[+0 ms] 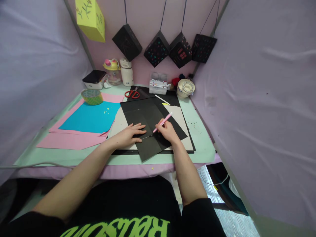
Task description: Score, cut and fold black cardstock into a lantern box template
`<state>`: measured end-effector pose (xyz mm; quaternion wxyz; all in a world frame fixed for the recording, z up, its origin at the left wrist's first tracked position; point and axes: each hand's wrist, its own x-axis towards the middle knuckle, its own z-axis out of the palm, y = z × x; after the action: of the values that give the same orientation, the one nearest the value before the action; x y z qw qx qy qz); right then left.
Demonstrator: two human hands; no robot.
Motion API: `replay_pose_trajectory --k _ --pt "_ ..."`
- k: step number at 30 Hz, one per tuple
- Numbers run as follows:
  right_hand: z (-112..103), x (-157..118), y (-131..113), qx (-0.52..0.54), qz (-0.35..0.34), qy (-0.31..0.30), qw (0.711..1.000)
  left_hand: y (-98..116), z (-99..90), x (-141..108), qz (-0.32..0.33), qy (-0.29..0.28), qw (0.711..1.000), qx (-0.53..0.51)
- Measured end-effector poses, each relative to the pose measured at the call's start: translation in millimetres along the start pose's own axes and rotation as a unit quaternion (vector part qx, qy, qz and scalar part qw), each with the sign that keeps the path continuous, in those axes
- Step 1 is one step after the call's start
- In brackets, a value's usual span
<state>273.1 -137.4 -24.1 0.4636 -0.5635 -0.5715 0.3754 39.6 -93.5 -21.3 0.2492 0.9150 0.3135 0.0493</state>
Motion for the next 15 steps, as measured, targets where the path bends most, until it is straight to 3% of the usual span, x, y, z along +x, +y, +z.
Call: replay_pose_trajectory --k 15 --pt "-2.1 0.2 2.5 -0.009 -0.005 0.021 1.0 -0.2 0.0 0.1 0.0 0.004 1.0 -0.008"
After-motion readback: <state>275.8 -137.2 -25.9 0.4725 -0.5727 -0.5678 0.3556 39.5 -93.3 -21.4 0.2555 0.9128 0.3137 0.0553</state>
